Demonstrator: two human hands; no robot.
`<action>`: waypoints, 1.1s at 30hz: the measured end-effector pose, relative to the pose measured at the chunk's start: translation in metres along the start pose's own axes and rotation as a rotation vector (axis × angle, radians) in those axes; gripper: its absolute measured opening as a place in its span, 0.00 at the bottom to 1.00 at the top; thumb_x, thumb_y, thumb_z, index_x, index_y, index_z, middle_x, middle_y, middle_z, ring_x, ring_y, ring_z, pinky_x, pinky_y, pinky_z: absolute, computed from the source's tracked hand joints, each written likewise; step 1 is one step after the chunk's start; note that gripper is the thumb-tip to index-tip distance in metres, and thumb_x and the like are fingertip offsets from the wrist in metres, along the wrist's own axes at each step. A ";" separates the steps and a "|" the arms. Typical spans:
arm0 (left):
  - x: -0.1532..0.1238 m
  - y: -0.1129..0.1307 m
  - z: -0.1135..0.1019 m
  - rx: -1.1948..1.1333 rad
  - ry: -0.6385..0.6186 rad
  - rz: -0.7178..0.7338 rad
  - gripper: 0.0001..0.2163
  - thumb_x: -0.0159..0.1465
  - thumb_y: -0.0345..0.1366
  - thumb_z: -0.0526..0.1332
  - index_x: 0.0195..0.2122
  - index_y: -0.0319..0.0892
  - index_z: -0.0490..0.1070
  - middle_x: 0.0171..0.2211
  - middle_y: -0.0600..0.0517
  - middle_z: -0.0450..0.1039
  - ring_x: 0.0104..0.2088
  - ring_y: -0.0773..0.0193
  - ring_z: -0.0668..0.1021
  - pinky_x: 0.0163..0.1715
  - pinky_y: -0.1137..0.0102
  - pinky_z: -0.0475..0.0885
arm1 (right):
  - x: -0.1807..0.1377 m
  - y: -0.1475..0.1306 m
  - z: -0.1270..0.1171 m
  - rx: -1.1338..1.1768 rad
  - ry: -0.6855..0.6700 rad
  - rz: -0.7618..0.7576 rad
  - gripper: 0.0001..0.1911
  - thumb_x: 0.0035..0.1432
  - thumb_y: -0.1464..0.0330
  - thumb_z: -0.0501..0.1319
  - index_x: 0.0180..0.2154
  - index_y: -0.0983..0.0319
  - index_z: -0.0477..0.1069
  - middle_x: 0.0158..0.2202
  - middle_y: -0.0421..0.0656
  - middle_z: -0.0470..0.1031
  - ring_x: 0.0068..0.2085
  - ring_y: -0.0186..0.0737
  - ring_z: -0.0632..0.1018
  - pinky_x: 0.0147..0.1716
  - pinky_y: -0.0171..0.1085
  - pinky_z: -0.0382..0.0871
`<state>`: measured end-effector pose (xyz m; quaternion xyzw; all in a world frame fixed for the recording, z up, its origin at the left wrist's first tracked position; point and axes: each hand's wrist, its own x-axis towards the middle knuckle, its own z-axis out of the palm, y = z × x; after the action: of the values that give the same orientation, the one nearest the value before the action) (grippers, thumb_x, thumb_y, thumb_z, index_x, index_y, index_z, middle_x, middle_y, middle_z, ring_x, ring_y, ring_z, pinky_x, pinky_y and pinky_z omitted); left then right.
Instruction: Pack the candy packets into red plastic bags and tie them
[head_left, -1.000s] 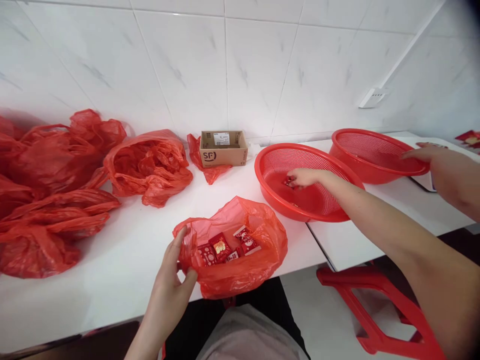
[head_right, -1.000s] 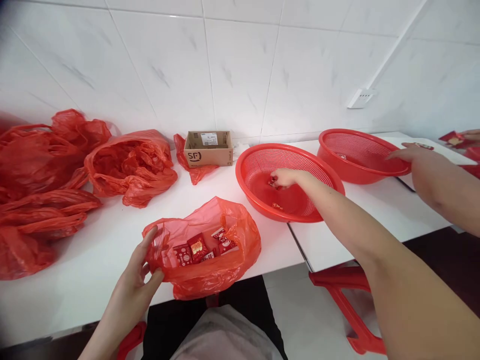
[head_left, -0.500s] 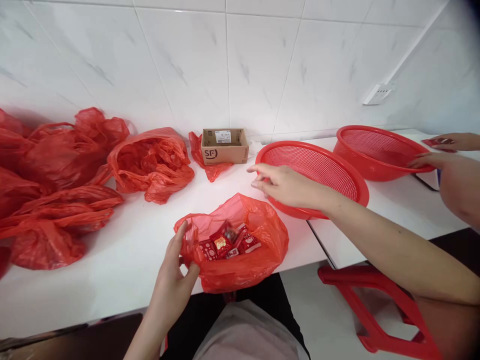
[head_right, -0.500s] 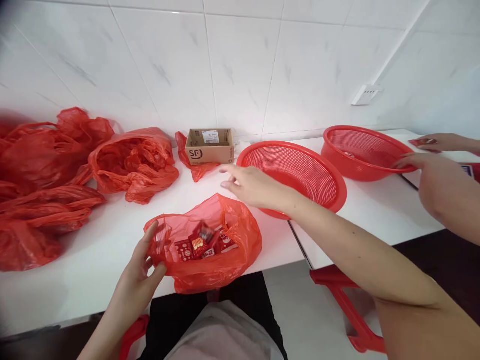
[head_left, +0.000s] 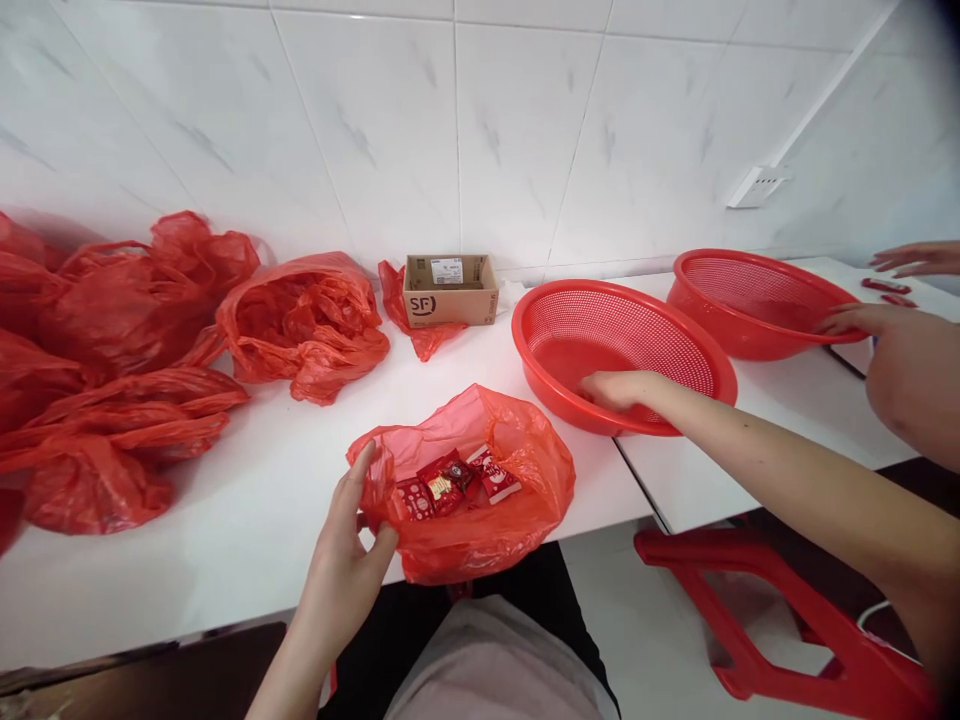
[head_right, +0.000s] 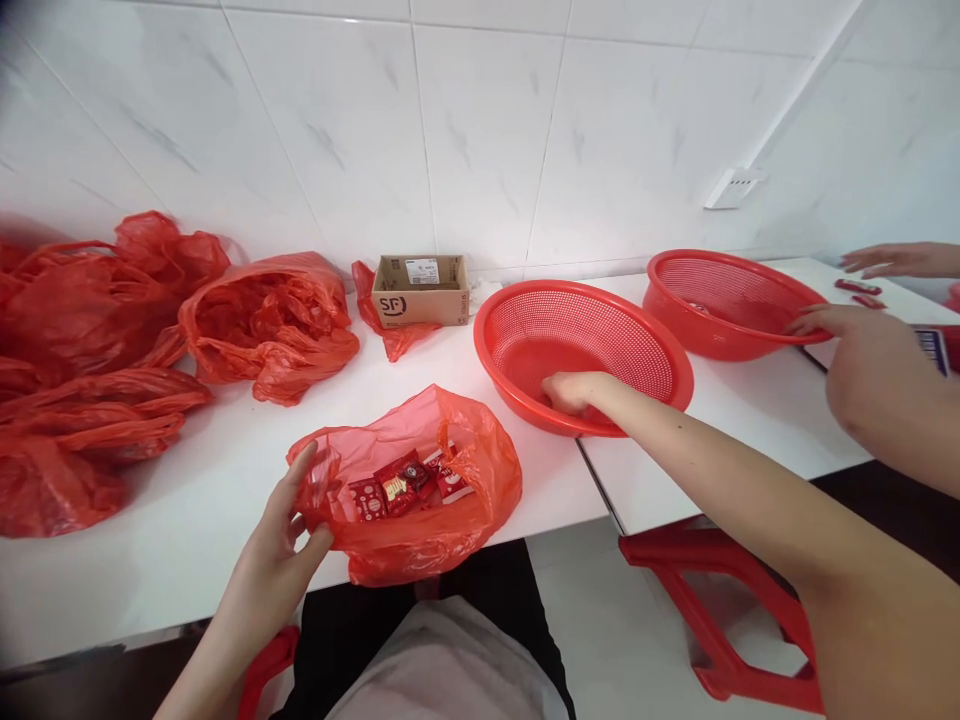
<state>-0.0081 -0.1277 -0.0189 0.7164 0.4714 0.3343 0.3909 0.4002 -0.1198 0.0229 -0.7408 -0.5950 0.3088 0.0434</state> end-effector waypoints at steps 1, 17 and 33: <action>0.000 0.000 0.000 -0.002 -0.001 0.002 0.33 0.61 0.31 0.56 0.67 0.55 0.48 0.62 0.47 0.58 0.56 0.58 0.69 0.45 0.66 0.71 | 0.001 -0.003 -0.006 0.053 -0.065 0.010 0.04 0.47 0.70 0.66 0.26 0.61 0.71 0.24 0.42 0.74 0.26 0.40 0.77 0.29 0.40 0.73; 0.000 -0.004 0.001 -0.042 0.008 -0.009 0.32 0.62 0.33 0.57 0.67 0.56 0.49 0.61 0.48 0.59 0.53 0.60 0.70 0.47 0.65 0.71 | -0.048 -0.118 0.005 0.469 -0.140 -0.573 0.18 0.56 0.66 0.64 0.48 0.60 0.66 0.50 0.45 0.73 0.44 0.37 0.77 0.43 0.39 0.72; -0.002 -0.009 -0.023 -0.231 0.112 -0.182 0.23 0.58 0.45 0.64 0.54 0.46 0.64 0.38 0.52 0.73 0.41 0.61 0.76 0.45 0.63 0.72 | -0.053 -0.100 0.065 -0.658 0.077 -0.224 0.19 0.46 0.82 0.60 0.40 0.64 0.76 0.28 0.53 0.78 0.33 0.56 0.79 0.31 0.47 0.67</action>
<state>-0.0322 -0.1222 -0.0162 0.6011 0.5139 0.3891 0.4725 0.2762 -0.1588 0.0354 -0.6562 -0.7383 0.0656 -0.1417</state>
